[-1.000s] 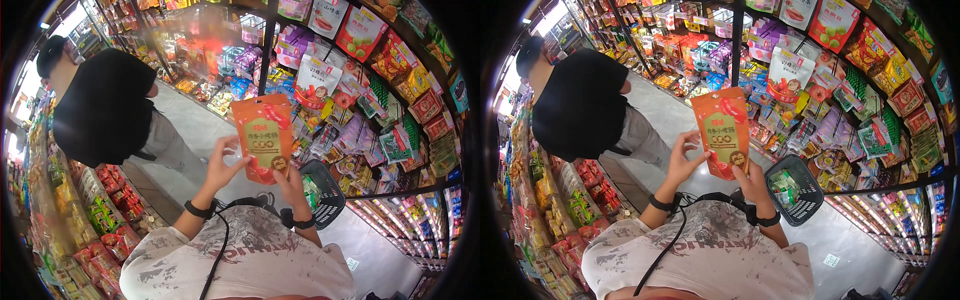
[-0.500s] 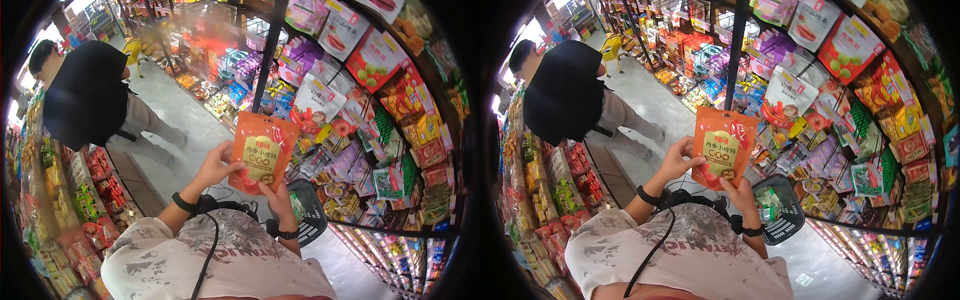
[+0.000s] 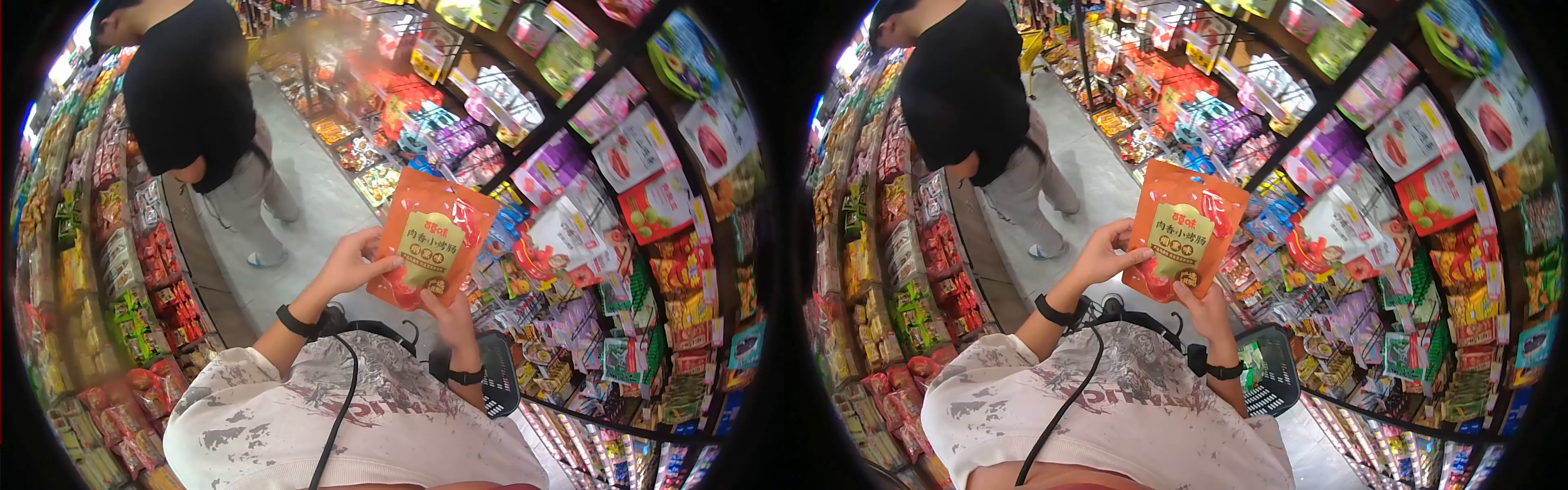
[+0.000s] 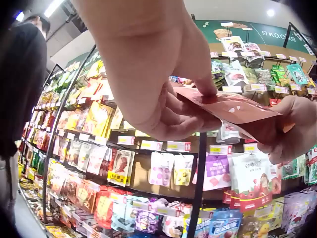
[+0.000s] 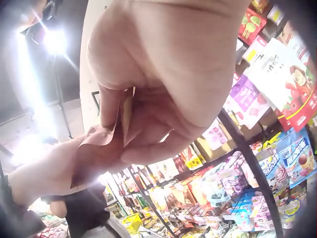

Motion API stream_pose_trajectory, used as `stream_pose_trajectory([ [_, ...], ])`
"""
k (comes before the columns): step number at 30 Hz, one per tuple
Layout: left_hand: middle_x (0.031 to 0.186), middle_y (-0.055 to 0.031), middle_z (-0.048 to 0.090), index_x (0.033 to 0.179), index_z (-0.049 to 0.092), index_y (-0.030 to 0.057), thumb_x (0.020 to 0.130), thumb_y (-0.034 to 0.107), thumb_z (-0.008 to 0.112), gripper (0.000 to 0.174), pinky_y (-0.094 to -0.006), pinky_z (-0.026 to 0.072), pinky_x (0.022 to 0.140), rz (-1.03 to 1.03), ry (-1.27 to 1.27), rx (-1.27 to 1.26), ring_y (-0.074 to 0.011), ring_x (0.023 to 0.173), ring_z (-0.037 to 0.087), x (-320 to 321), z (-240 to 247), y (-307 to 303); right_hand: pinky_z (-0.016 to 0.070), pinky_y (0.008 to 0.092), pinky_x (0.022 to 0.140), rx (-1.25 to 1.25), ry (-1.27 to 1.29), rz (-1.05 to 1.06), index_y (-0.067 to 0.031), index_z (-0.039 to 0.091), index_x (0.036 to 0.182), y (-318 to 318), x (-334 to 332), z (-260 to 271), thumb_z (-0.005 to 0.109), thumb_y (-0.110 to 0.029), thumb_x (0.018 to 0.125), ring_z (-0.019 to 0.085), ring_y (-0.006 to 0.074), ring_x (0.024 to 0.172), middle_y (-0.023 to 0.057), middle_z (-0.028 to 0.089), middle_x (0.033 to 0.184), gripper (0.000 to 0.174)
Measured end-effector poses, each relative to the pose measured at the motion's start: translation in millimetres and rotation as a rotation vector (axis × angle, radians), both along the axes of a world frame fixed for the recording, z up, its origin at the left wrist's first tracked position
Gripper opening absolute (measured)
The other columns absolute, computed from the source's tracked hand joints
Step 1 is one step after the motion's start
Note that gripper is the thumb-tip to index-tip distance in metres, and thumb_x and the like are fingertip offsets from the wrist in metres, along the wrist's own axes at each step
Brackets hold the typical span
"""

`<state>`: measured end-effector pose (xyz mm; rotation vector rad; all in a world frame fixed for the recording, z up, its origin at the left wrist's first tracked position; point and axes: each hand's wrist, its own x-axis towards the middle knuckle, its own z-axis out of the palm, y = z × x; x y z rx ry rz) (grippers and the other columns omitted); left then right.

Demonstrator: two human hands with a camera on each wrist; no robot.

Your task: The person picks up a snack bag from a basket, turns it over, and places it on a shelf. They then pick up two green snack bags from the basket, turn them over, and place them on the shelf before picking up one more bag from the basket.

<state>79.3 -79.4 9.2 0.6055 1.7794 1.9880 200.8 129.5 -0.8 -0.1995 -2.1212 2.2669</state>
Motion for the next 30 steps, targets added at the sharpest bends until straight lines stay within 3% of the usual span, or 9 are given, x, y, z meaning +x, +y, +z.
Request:
stream_pose_trajectory([
  [2, 0.101, -0.0056, 0.073, 0.126, 0.061, -0.0007, 0.092, 0.013, 0.075, 0.04, -0.0243, 0.0543, 0.072, -0.012, -0.169, 0.011, -0.0082, 0.086, 0.068, -10, 15, -22, 0.054, 0.0289, 0.078, 0.028, -0.004, 0.046, 0.0035, 0.066, 0.112, -19, -25, 8, 0.069, -0.021, 0.097, 0.067, 0.0127, 0.088, 0.0059, 0.072, 0.101, 0.029],
  [7, 0.102, -0.0072, 0.074, 0.126, 0.061, -0.0017, 0.095, 0.013, 0.071, 0.036, -0.0251, 0.0552, 0.073, 0.047, 0.008, -0.045, -0.0089, 0.087, 0.068, -49, -7, -71, 0.0541, 0.0291, 0.074, 0.183, 0.014, 0.16, 0.0033, 0.069, 0.108, -51, -74, -1, 0.069, -0.017, 0.097, 0.068, 0.0119, 0.085, 0.0073, 0.074, 0.095, 0.024],
  [12, 0.098, -0.0062, 0.075, 0.12, 0.064, -0.0015, 0.095, 0.012, 0.071, 0.03, -0.0246, 0.0546, 0.071, 0.028, -0.029, -0.105, -0.0071, 0.083, 0.067, -78, -9, -84, 0.0534, 0.0291, 0.074, 0.02, -0.06, 0.144, 0.0034, 0.071, 0.106, -63, -105, -3, 0.072, -0.017, 0.094, 0.068, 0.0116, 0.082, 0.0085, 0.076, 0.096, 0.024],
  [17, 0.093, -0.0065, 0.075, 0.116, 0.066, -0.0014, 0.093, 0.012, 0.072, 0.027, -0.024, 0.0528, 0.065, -0.019, -0.059, -0.115, -0.0065, 0.074, 0.066, -115, -26, -64, 0.0532, 0.0298, 0.075, 0.036, -0.11, 0.16, 0.0013, 0.072, 0.108, -35, -134, -25, 0.076, -0.016, 0.09, 0.069, 0.0108, 0.084, 0.0082, 0.076, 0.097, 0.026],
  [22, 0.097, -0.0064, 0.074, 0.11, 0.068, -0.0032, 0.087, 0.005, 0.077, 0.026, -0.0264, 0.0544, 0.073, -0.117, 0.032, -0.189, -0.0092, 0.083, 0.067, -160, -16, -36, 0.0523, 0.0319, 0.076, 0.208, 0.02, 0.116, -0.0029, 0.074, 0.108, -1, -169, -25, 0.08, -0.018, 0.085, 0.066, 0.011, 0.084, 0.0058, 0.076, 0.093, 0.028],
  [27, 0.089, -0.004, 0.072, 0.1, 0.07, -0.0034, 0.082, 0.004, 0.082, 0.023, -0.028, 0.0518, 0.076, -0.272, 0.282, -0.333, -0.0109, 0.081, 0.063, -204, 2, 7, 0.0488, 0.0339, 0.067, 0.371, 0.167, 0.073, -0.0043, 0.076, 0.101, 43, -189, -16, 0.085, -0.016, 0.078, 0.063, 0.0211, 0.07, 0.0114, 0.071, 0.082, 0.028],
  [28, 0.083, -0.0015, 0.069, 0.088, 0.069, 0.001, 0.079, 0.002, 0.082, 0.017, -0.0254, 0.0486, 0.071, -0.315, 0.223, -0.354, -0.0087, 0.077, 0.059, -210, 11, 20, 0.049, 0.0335, 0.066, 0.334, 0.155, 0.059, -0.0048, 0.076, 0.101, 51, -191, -9, 0.085, -0.015, 0.077, 0.064, 0.0237, 0.069, 0.014, 0.071, 0.081, 0.027],
  [30, 0.086, -0.0038, 0.072, 0.088, 0.069, 0.0007, 0.079, 0.002, 0.082, 0.017, -0.0261, 0.0503, 0.073, -0.396, 0.164, -0.351, -0.0091, 0.08, 0.062, -227, 1, 40, 0.0496, 0.033, 0.067, 0.329, 0.096, 0.041, -0.006, 0.076, 0.106, 67, -192, -5, 0.084, -0.014, 0.077, 0.066, 0.0245, 0.071, 0.0142, 0.072, 0.084, 0.03],
])
